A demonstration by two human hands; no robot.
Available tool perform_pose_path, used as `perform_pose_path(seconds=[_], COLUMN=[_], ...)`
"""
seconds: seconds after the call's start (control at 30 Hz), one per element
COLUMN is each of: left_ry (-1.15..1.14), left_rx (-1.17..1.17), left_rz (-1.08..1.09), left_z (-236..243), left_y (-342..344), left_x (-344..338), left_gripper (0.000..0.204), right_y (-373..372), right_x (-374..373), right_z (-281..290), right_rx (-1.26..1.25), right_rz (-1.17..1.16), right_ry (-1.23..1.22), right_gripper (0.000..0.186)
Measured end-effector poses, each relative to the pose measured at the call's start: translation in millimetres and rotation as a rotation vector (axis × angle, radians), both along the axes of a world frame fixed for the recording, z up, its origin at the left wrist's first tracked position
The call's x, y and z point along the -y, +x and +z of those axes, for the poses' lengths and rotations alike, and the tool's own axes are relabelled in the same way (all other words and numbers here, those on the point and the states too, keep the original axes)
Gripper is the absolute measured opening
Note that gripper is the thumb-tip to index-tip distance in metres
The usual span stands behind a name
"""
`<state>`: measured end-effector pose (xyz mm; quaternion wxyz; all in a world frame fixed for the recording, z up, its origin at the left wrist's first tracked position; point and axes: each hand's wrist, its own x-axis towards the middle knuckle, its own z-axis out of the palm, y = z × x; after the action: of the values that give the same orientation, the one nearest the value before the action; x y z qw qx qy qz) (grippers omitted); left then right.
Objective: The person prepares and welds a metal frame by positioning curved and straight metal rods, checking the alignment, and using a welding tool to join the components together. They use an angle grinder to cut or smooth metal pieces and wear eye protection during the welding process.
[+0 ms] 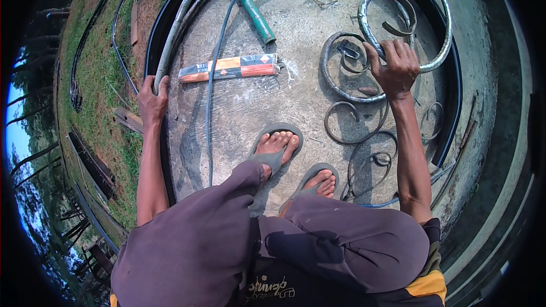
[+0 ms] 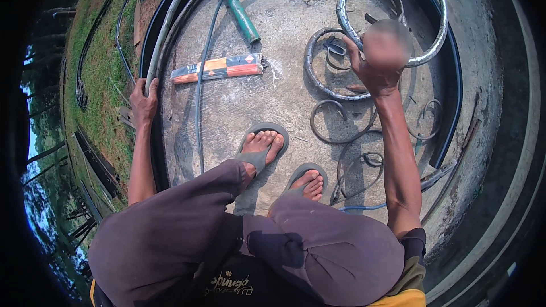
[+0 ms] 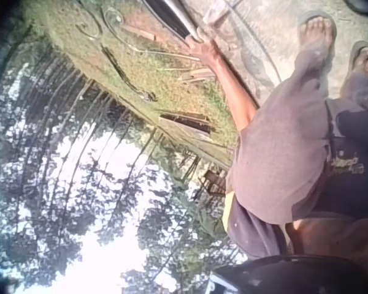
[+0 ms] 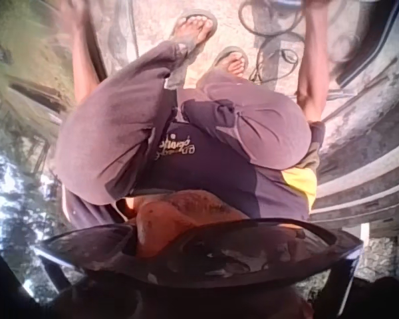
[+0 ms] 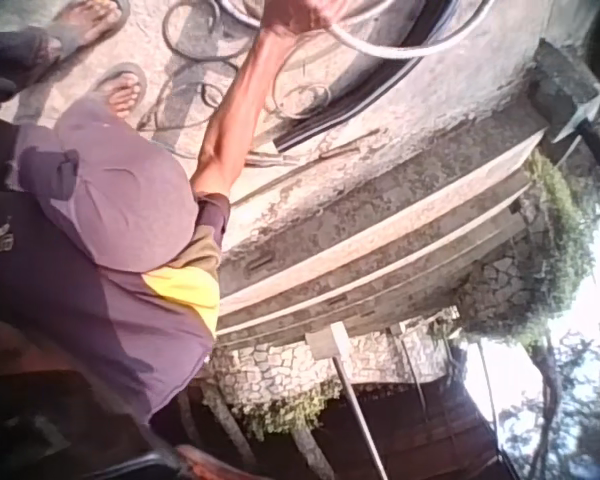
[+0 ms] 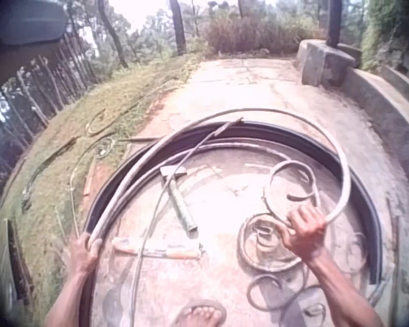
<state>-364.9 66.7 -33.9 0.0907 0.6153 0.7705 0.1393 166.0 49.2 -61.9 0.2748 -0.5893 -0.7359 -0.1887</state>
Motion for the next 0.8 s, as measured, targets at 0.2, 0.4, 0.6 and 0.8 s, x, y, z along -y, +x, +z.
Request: perform_pose_path(seconds=[0.2, 0.4, 0.6, 0.8], left_ry=[0.133, 0.217, 0.129, 0.113], left_rx=[-0.067, -0.157, -0.15, -0.253], left_rz=[-0.07, -0.008, 0.032, 0.026], left_z=[-39.9, -45.9, -43.4, -43.0], left_y=[-68.1, -82.3, -97.6, -96.8], left_x=[43.2, 67.7, 89.7, 95.7], left_gripper=[0.045, 0.036, 0.036, 0.029], right_y=[-47.4, -72.1, -94.4, -98.2], right_x=[1.3, 2.4, 22.5, 26.3], right_z=[-18.3, -21.7, -47.8, -59.0], right_rx=[-0.016, 0.032, 0.019, -0.016], right_rz=[0.104, 0.136, 0.131, 0.137], right_ry=[-0.025, -0.01, -0.033, -0.04], right_gripper=[0.031, 0.031, 0.032, 0.033])
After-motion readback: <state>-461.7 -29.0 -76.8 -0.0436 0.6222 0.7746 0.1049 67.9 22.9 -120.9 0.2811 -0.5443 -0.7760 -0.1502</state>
